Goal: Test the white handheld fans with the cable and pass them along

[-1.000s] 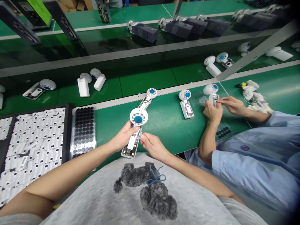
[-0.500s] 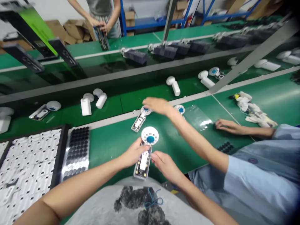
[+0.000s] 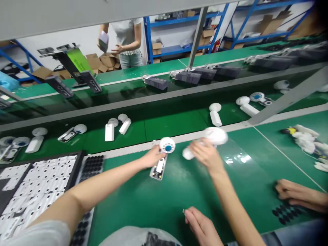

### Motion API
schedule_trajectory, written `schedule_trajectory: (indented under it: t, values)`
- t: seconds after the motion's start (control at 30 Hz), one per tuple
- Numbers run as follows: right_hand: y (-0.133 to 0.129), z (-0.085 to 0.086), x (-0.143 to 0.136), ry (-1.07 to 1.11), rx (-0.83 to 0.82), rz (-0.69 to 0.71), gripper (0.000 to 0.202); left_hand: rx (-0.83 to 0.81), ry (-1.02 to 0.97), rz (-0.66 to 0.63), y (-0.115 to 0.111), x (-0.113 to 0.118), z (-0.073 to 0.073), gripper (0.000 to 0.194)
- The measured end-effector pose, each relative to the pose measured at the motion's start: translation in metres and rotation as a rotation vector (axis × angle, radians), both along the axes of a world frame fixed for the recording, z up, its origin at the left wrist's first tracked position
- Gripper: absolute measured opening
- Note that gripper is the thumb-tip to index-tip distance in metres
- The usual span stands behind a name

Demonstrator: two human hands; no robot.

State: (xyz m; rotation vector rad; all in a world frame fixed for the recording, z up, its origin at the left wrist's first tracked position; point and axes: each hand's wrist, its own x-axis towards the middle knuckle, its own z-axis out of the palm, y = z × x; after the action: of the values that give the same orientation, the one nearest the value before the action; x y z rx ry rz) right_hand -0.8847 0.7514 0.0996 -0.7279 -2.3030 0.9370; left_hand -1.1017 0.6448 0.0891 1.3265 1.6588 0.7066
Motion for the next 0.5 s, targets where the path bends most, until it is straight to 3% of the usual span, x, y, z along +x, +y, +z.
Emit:
schedule_trajectory:
  t: [0.07,0.13,0.23,0.3,0.33,0.37,0.43,0.5]
  values:
    - [0.015,0.0,0.057,-0.016,0.044,-0.195,0.029,-0.047,0.124,-0.033,0.023,0.015,-0.027,0.035]
    - [0.028,-0.005,0.109,0.048,-0.071,-0.246,0.039,-0.064,0.175,-0.032,0.041,0.032,-0.047,0.038]
    - [0.032,-0.016,0.141,0.251,-0.383,-0.408,0.056,-0.023,0.185,-0.067,0.06,0.037,-0.049,0.049]
    - [0.01,-0.022,0.123,0.24,-0.545,-0.509,0.055,0.1,0.243,-0.03,0.071,0.016,-0.036,0.057]
    - [-0.009,-0.025,0.105,0.176,-0.62,-0.503,0.052,0.163,0.284,0.058,0.076,-0.001,-0.027,0.058]
    - [-0.032,-0.028,0.084,0.104,-0.706,-0.478,0.044,0.212,0.33,0.187,0.081,-0.023,-0.018,0.056]
    - [-0.081,-0.034,0.04,0.024,-0.808,-0.441,0.03,0.17,0.361,0.564,0.091,-0.072,-0.002,0.046]
    - [-0.119,-0.042,0.006,-0.002,-0.852,-0.41,0.032,0.064,0.347,0.772,0.096,-0.119,0.005,0.037]
